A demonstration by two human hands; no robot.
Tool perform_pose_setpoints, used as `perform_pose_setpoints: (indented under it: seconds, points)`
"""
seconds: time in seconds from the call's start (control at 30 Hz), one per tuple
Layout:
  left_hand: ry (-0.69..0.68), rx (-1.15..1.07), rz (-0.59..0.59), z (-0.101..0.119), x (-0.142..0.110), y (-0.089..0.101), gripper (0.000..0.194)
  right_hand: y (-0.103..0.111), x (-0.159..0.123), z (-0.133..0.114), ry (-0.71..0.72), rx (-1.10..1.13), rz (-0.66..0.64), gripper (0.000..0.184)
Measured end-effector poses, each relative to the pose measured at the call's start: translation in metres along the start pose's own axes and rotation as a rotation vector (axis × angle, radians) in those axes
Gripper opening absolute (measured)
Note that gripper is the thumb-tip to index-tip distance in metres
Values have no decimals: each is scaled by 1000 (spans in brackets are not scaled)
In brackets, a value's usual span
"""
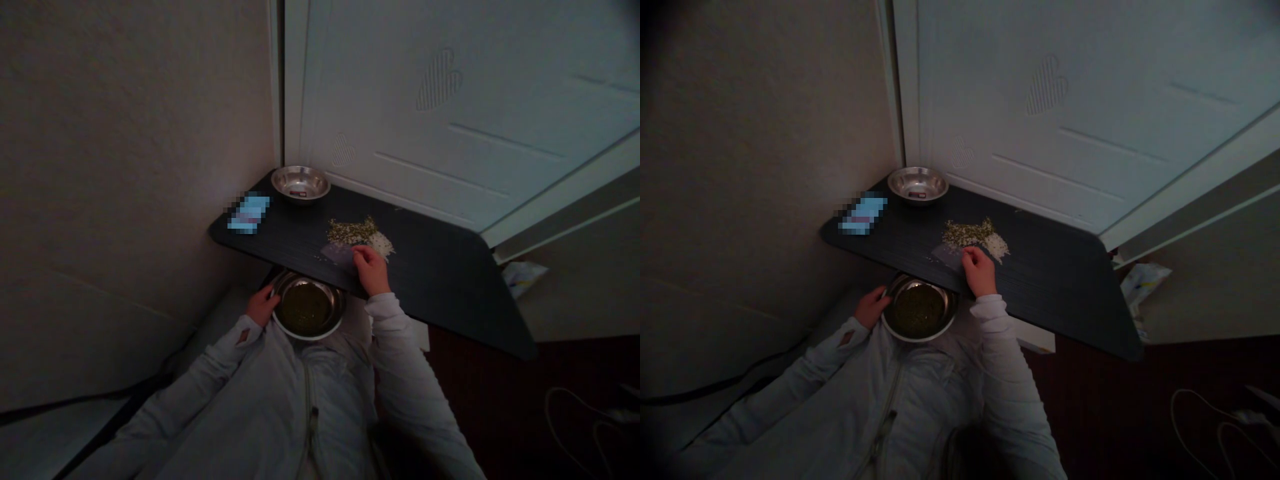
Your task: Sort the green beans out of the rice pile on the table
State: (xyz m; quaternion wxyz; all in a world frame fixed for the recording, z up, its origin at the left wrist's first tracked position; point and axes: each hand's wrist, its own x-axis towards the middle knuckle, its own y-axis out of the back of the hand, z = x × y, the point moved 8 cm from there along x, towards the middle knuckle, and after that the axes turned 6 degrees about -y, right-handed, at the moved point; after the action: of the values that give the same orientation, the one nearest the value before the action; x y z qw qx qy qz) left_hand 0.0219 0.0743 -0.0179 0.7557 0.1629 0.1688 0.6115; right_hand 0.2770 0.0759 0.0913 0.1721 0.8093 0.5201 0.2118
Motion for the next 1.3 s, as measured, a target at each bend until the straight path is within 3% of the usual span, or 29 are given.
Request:
perform_pose_setpoints:
  seconds: [0.33, 0.53, 0.77, 1.1, 1.3]
  points:
    - [-17, 28, 5, -2, 0, 2, 41, -1, -4, -10, 44, -107, 35, 23]
    - [-20, 26, 0, 2, -1, 3, 42, -6, -5, -9, 35, -48, -57, 22]
    - [-45, 29, -29, -2, 0, 0, 41, -6, -6, -6, 32, -1, -51, 23]
    - [-8, -36, 7, -3, -1, 3, 40, -26, -15, -14, 77, 10, -289, 26]
    - [-11, -17, 6, -5, -1, 3, 39, -31, -16, -13, 60, 55, -350, 26]
